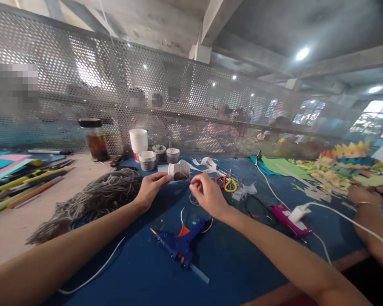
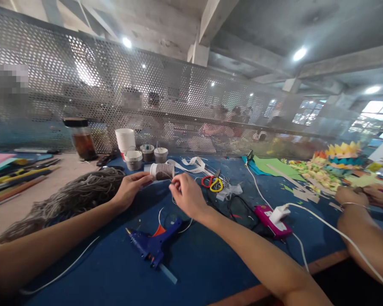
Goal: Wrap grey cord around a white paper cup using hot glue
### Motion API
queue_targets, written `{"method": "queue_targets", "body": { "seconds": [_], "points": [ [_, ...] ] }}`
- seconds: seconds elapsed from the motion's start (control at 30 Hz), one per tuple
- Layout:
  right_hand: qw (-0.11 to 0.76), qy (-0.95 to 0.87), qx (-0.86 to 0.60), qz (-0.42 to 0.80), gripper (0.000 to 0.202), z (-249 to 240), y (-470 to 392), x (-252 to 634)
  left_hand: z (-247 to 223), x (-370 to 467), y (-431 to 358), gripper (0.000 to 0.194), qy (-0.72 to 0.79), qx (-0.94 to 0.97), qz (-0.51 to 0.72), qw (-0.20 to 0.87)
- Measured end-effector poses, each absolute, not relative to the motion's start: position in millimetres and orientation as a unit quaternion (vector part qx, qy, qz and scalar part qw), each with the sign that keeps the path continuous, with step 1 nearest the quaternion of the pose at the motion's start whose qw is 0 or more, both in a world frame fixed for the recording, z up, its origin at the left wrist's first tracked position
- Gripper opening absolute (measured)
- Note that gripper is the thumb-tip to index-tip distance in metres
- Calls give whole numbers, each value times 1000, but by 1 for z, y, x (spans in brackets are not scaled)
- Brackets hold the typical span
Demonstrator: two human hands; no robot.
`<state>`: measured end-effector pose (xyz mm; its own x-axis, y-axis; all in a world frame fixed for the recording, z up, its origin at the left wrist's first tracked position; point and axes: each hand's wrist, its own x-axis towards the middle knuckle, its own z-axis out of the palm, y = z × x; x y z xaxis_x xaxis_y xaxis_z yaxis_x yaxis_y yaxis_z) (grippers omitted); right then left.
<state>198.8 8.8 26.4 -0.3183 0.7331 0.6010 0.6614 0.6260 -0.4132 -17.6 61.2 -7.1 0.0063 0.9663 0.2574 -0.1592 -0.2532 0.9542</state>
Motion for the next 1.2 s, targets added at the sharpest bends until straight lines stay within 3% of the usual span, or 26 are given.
{"method": "queue_targets", "body": {
  "seconds": [0.1,0.2,0.57,0.73,0.93,1.2],
  "points": [
    [254,-921,-286,79,14,27,-24,197,-7,-17,61,34,383,542,589,462],
    [187,-953,-232,60,17,23,-38,196,-7,-17,61,35,392,546,590,447],
    [101,-971,-212,39,45,35,-47,207,-8,-16,63,34,405,543,585,445],
    [86,-973,-212,27,46,35,-54,204,-7,-17,62,35,411,539,584,447],
    [115,-972,-205,0,27,26,-45,205,-6,-16,61,34,411,546,579,444],
    [350,-835,-401,140,20,20,-30,214,-1,-13,55,27,417,583,562,413]
  ]
}}
